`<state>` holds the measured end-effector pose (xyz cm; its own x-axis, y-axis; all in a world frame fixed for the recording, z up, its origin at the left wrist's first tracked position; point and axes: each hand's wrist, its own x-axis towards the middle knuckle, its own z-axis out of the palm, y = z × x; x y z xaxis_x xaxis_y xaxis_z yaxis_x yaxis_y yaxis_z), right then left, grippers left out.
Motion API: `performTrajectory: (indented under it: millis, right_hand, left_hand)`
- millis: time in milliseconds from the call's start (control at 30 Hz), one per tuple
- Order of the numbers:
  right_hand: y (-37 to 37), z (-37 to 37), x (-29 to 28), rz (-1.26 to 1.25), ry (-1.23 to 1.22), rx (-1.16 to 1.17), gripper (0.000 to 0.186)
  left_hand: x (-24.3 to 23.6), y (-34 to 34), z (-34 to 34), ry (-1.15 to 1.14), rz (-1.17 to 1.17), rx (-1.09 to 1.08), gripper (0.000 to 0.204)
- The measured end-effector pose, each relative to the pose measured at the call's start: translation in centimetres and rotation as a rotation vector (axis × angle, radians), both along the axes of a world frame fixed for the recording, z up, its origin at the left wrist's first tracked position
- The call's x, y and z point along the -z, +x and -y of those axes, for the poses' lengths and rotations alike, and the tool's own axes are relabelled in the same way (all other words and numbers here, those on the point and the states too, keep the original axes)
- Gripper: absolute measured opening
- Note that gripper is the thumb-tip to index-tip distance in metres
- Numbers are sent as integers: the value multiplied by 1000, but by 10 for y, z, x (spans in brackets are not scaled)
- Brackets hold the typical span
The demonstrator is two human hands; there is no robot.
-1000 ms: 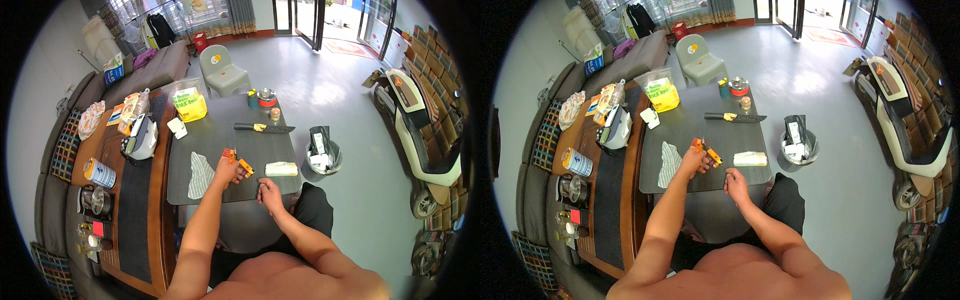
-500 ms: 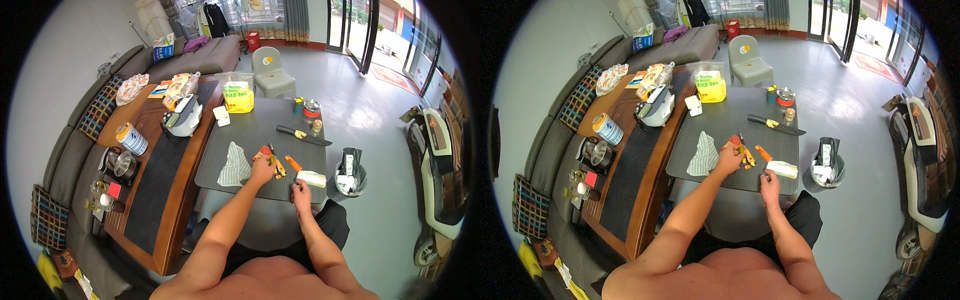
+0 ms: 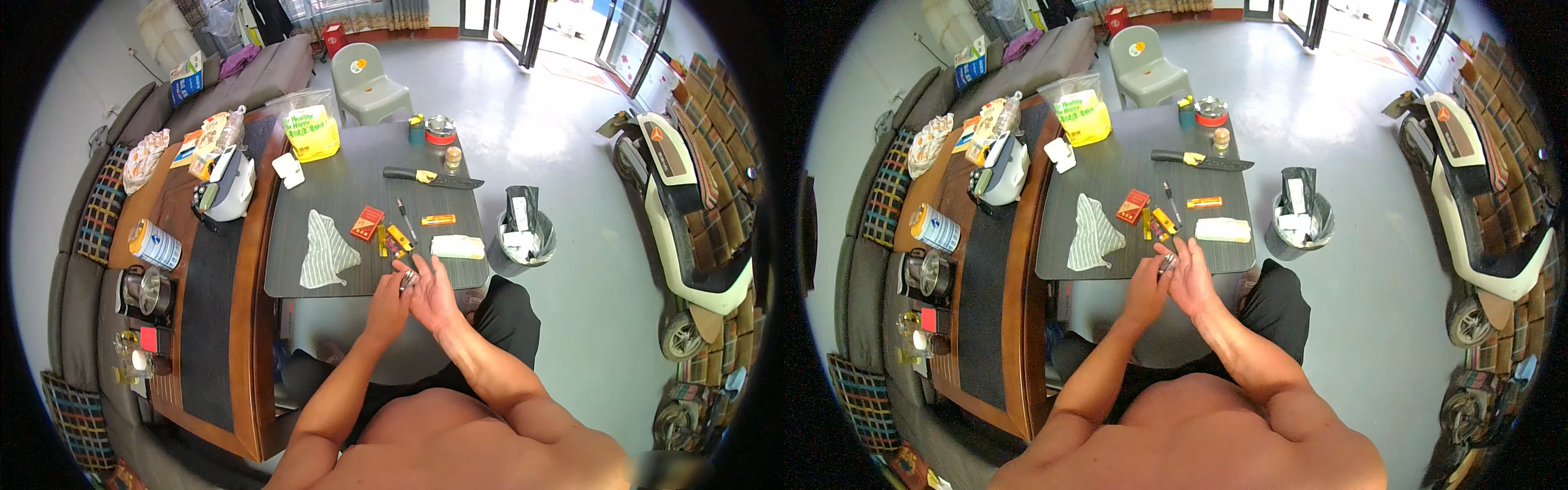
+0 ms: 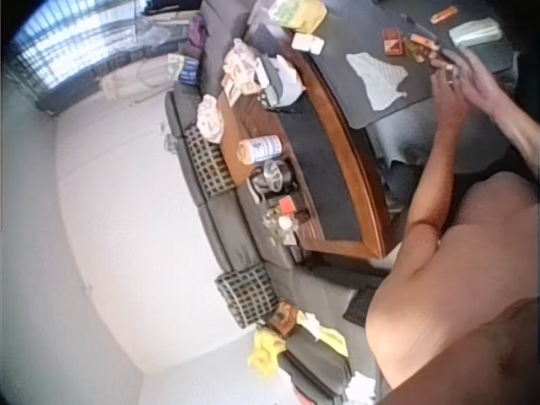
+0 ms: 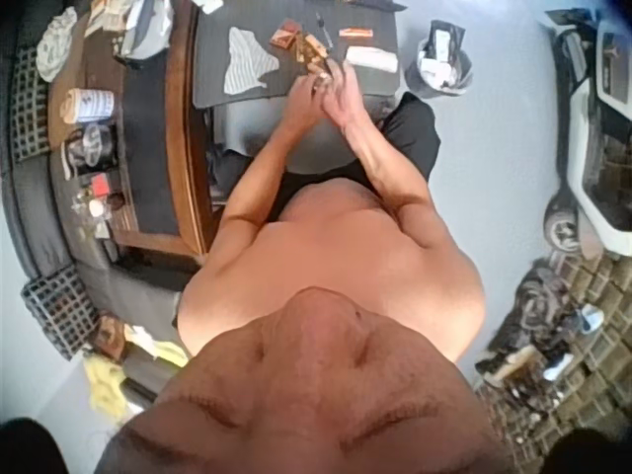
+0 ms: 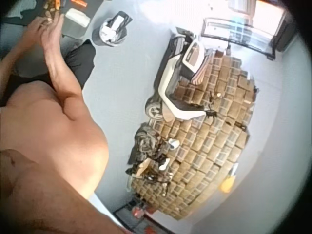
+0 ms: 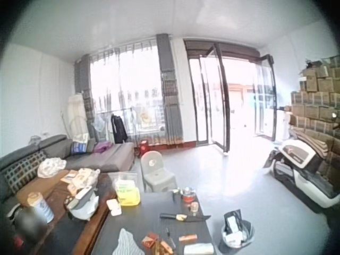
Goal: The person sits at a cluttered table and organizes various items, including a small jar, snack packets, and a cloth. They wipe the jar with the cloth, move snack packets, and rearrange items on the table.
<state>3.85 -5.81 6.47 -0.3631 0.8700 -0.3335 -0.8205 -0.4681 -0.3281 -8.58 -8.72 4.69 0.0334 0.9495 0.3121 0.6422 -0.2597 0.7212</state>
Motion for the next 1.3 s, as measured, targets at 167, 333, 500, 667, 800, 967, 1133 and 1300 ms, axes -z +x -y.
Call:
performTrajectory:
  millis: [167,333,500,667,800,967,1133,1300]
  right_hand:
    - [3,7,9,24,-27,-24,61]
    - [5,2,36,32,11,-31,41]
    - [2,3,40,45,22,-50,36]
    - [-3,25,30,239,18,-24,37]
    - [-12,38,26,332,0,-120,40]
    - [-16,37,27,388,42,-237,36]
    - [-12,36,17,551,47,-309,28]
    - [11,34,42,767,107,-312,17]
  left_hand:
    - [12,-17,-11,-324,353,-42,24]
    - [1,-12,-6,-495,662,-138,23]
    - [-8,0,9,-38,33,68,33]
    - [7,2,21,-351,98,1,48]
    - [41,-26,26,-296,390,-15,38]
    - [15,-53,40,-632,1030,-14,29]
    - [-9,-98,46,-600,956,-181,26]
    - [-13,-160,59,-507,1092,-294,25]
